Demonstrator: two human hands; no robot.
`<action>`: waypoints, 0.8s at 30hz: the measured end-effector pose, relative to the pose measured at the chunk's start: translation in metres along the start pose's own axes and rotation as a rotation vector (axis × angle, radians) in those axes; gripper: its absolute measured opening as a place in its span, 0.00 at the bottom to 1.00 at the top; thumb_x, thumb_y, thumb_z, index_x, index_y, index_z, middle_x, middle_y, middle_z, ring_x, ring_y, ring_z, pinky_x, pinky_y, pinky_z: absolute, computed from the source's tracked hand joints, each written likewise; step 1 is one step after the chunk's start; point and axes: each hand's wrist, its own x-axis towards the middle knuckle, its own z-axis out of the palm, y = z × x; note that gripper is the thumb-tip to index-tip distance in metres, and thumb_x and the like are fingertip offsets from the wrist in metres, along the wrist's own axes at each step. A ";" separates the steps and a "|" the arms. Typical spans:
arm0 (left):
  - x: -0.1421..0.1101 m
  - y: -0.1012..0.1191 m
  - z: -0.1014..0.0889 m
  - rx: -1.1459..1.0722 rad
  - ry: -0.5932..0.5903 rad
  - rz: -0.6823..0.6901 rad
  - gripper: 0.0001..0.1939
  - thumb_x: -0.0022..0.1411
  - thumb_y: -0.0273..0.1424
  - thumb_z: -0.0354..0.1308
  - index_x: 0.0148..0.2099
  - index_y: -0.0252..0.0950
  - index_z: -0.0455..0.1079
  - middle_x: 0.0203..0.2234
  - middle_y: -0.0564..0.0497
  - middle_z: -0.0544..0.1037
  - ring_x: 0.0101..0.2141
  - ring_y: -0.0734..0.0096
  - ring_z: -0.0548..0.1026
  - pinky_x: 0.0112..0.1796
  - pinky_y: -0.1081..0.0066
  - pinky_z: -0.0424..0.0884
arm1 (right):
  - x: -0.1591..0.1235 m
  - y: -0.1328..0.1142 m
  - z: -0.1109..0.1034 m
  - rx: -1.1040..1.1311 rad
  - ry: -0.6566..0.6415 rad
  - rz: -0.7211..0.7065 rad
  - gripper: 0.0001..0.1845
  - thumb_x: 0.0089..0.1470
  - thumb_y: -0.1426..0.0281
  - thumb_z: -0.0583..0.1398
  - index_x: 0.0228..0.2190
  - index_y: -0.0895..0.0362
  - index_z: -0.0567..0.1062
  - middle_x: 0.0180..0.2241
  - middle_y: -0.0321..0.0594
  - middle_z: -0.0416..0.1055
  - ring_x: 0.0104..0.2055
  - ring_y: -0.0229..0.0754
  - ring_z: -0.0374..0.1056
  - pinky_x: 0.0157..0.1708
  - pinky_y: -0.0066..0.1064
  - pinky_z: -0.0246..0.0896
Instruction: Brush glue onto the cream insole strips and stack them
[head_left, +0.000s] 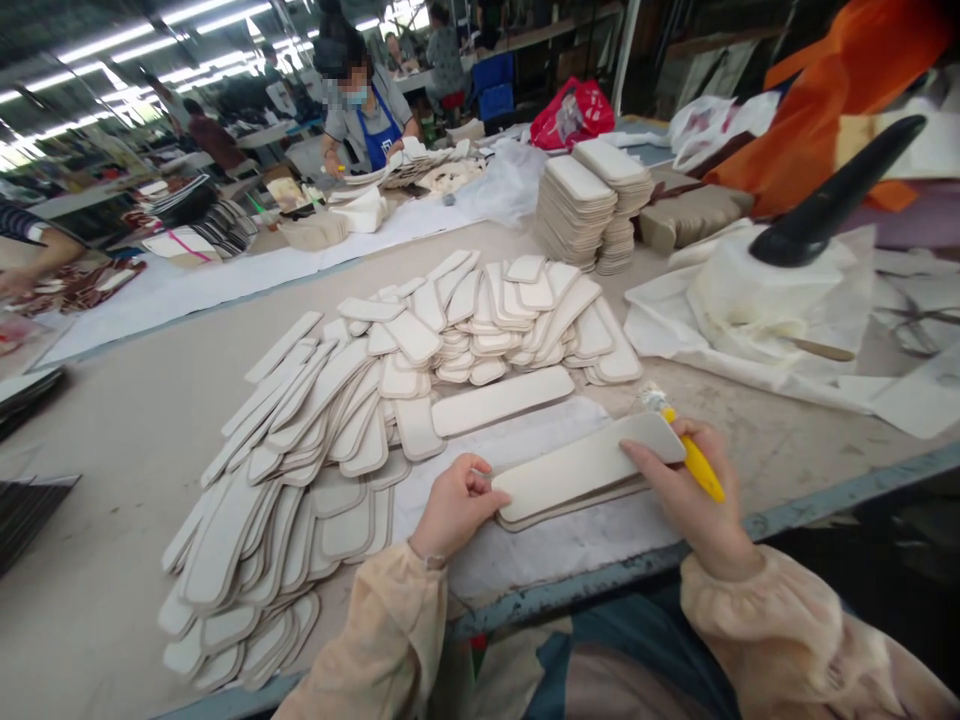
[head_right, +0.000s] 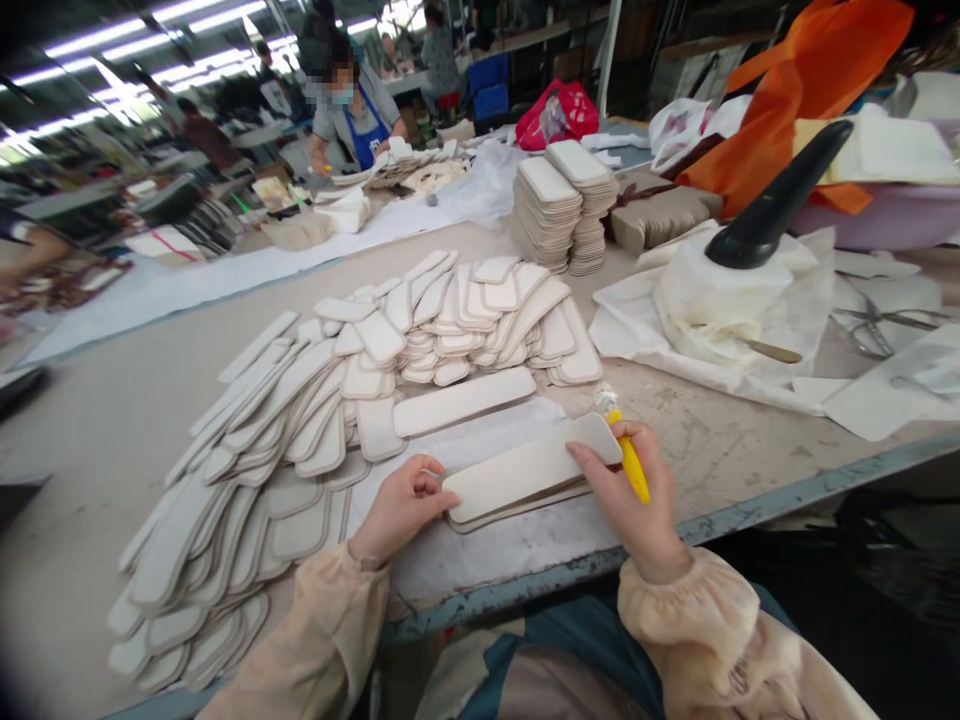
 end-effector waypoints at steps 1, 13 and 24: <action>0.000 -0.002 0.000 0.022 0.007 0.003 0.18 0.46 0.34 0.64 0.38 0.38 0.62 0.18 0.62 0.69 0.18 0.77 0.66 0.23 0.75 0.60 | 0.000 0.003 0.000 -0.012 -0.002 -0.002 0.21 0.41 0.61 0.68 0.34 0.56 0.66 0.30 0.35 0.65 0.28 0.36 0.62 0.27 0.27 0.61; -0.002 0.004 0.005 0.284 0.053 0.050 0.15 0.49 0.31 0.61 0.40 0.38 0.62 0.19 0.60 0.71 0.22 0.73 0.69 0.28 0.72 0.62 | 0.001 0.035 0.004 -0.075 -0.018 -0.023 0.27 0.38 0.55 0.69 0.36 0.55 0.67 0.31 0.36 0.67 0.27 0.38 0.63 0.27 0.31 0.61; 0.001 -0.005 0.003 0.385 0.006 0.073 0.15 0.53 0.34 0.57 0.43 0.40 0.59 0.20 0.62 0.71 0.23 0.71 0.70 0.29 0.71 0.62 | 0.013 0.036 -0.009 0.057 -0.001 0.042 0.21 0.46 0.60 0.66 0.38 0.53 0.65 0.31 0.35 0.69 0.31 0.39 0.68 0.35 0.33 0.66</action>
